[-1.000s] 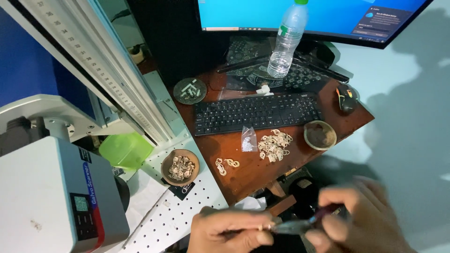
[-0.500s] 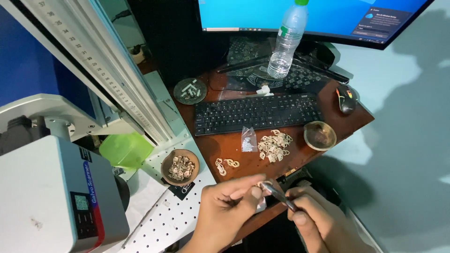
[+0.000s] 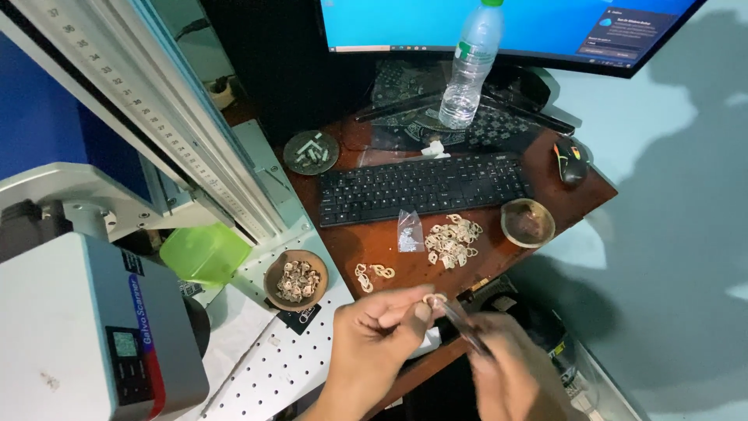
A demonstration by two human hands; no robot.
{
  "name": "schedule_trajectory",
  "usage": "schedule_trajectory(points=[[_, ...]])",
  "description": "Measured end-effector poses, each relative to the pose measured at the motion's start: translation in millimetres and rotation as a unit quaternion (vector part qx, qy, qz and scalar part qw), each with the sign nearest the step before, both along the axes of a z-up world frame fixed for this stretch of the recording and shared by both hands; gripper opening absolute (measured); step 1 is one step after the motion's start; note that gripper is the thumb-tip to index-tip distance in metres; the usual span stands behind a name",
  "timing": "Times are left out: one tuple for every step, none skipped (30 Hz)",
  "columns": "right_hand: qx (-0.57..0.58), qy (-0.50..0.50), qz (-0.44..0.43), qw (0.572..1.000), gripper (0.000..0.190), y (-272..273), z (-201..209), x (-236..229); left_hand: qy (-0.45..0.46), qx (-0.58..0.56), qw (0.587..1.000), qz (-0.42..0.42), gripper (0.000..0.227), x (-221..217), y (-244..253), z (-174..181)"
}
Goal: Cleaning and assembling small wooden jewelry pieces by removing debris and attaching metal rings using pliers.
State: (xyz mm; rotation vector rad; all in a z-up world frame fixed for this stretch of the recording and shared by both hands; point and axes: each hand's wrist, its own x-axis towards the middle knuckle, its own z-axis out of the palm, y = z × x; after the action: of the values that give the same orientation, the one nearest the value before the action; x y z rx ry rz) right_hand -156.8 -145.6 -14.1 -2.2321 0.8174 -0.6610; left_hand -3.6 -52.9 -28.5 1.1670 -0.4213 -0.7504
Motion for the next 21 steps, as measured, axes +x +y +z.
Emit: schedule_trajectory(points=[[0.019, 0.048, 0.102, 0.993, 0.042, -11, 6, 2, -0.041, 0.014, 0.999, 0.003, 0.027, -1, 2, 0], [0.019, 0.047, 0.100, 0.994, 0.042, -3, 4, 0, -0.042, 0.014, 0.999, 0.001, 0.027, -1, 0, -1], [0.004, 0.028, 0.014, 1.000, 0.033, 4, 2, -1, 0.003, -0.006, 1.000, -0.003, 0.027, -1, -3, -2], [-0.011, 0.008, -0.068, 0.998, 0.029, 10, -1, -2, 0.050, -0.025, 0.998, -0.004, 0.027, -1, -5, -4], [-0.011, 0.008, -0.066, 0.998, 0.029, 4, -1, -1, 0.049, -0.025, 0.998, -0.002, 0.027, -1, -3, 1], [-0.005, 0.020, 0.009, 1.000, 0.027, -1, -3, -1, 0.009, -0.009, 1.000, -0.005, 0.025, -2, 0, 5], [0.001, 0.033, 0.084, 0.996, 0.028, -6, -4, -1, -0.032, 0.007, 0.999, -0.008, 0.024, -4, 2, 8], [0.001, 0.032, 0.082, 0.996, 0.028, 4, 0, 0, -0.033, 0.007, 0.999, -0.010, 0.024, -3, -1, 5], [0.019, 0.080, -0.031, 0.996, 0.033, 15, 4, 0, -0.015, 0.020, 1.000, -0.003, 0.027, -2, -3, 1], [0.034, 0.125, -0.142, 0.981, 0.040, 25, 9, 2, 0.001, 0.032, 0.999, 0.006, 0.031, 0, -5, -2], [0.033, 0.123, -0.142, 0.982, 0.040, 21, 10, 4, -0.001, 0.031, 1.000, 0.006, 0.031, -1, -3, -3], [0.014, 0.089, -0.072, 0.993, 0.035, 18, 12, 4, -0.024, 0.014, 1.000, 0.005, 0.028, -3, 0, -4], [-0.006, 0.053, -0.001, 0.999, 0.031, 14, 13, 4, -0.047, -0.002, 0.999, 0.005, 0.024, -6, 2, -5], [-0.006, 0.053, -0.003, 0.999, 0.031, 12, 4, 1, -0.046, -0.002, 0.999, 0.003, 0.024, -4, 0, -5], [0.023, 0.037, -0.011, 0.999, 0.032, 9, -4, -3, -0.020, 0.010, 1.000, -0.002, 0.027, -2, -1, -6], [0.050, 0.019, -0.017, 0.998, 0.033, 6, -13, -5, 0.005, 0.021, 1.000, -0.006, 0.031, 1, -4, -5], [0.049, 0.017, -0.017, 0.999, 0.033, 5, -2, -1, 0.003, 0.020, 1.000, -0.006, 0.031, 0, -2, -2], [0.030, 0.017, 0.013, 0.999, 0.034, 6, 8, 3, -0.016, -0.001, 1.000, -0.018, 0.029, -1, 0, 0], [0.011, 0.017, 0.042, 0.999, 0.036, 7, 18, 7, -0.035, -0.022, 0.999, -0.029, 0.028, -3, 2, 2], [0.012, 0.018, 0.039, 0.999, 0.036, 0, 12, 5, -0.034, -0.021, 0.999, -0.032, 0.028, 0, 0, 3], [0.035, -0.008, 0.050, 0.998, 0.041, -6, 5, 3, -0.042, -0.035, 0.998, -0.036, 0.027, 2, -3, 5]])
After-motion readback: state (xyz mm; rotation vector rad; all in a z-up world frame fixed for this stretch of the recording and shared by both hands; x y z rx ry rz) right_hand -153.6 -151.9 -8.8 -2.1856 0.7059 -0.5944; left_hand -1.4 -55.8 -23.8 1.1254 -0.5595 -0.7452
